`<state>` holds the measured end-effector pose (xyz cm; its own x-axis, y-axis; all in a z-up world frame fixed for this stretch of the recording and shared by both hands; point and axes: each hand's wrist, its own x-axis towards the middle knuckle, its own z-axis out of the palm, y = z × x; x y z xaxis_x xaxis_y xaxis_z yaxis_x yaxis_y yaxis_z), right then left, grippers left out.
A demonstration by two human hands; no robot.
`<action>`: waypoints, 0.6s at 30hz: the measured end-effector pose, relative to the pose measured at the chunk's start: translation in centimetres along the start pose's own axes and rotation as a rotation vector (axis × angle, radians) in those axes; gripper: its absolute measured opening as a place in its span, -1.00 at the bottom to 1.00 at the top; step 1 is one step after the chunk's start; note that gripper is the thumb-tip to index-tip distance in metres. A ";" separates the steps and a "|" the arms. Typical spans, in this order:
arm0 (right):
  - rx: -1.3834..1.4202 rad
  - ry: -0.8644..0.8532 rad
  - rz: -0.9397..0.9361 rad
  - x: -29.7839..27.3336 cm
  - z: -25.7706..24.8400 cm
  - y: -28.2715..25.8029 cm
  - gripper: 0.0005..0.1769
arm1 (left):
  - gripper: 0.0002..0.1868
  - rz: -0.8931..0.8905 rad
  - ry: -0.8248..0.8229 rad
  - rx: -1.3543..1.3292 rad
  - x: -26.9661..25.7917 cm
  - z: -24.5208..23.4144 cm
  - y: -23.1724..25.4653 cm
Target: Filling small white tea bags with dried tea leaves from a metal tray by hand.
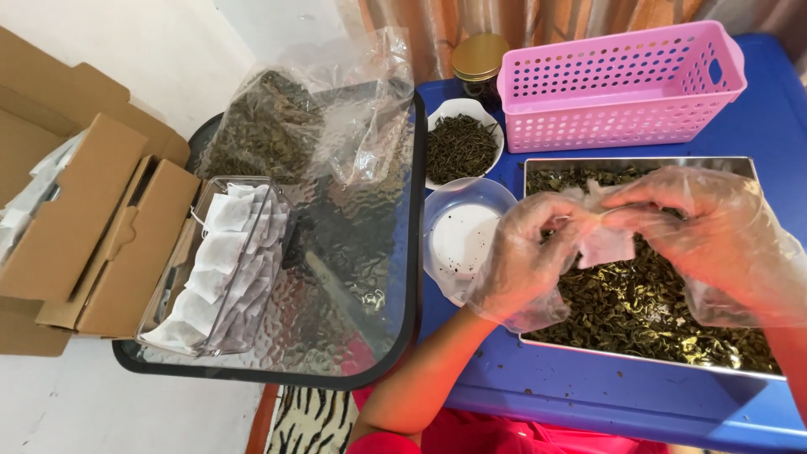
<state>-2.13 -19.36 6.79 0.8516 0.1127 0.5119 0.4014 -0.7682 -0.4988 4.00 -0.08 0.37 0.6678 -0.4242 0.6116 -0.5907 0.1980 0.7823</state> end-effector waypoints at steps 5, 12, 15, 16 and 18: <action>0.019 -0.005 0.093 -0.1 -0.1 0.0 -0.87 | -0.69 0.109 0.057 0.103 0.7 -0.4 1.4; -0.023 -0.256 0.162 0.6 0.6 -0.8 -0.38 | -0.90 0.140 0.070 0.137 0.0 0.0 0.0; 0.045 -0.137 0.285 -0.4 1.8 0.0 -0.76 | -0.69 0.114 0.048 0.241 0.0 -0.2 1.1; 0.010 -0.140 0.209 -0.5 1.6 -0.2 -0.84 | -0.74 0.138 0.056 0.213 0.1 -0.2 1.3; -0.023 -0.143 0.124 -0.6 1.5 -0.2 -0.83 | -0.80 0.165 0.070 0.190 0.2 -0.3 1.5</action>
<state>-2.24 -18.34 5.55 0.9340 0.1030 0.3421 0.2838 -0.7956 -0.5353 3.37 0.34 1.74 0.5808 -0.3366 0.7412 -0.7646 0.0869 0.6386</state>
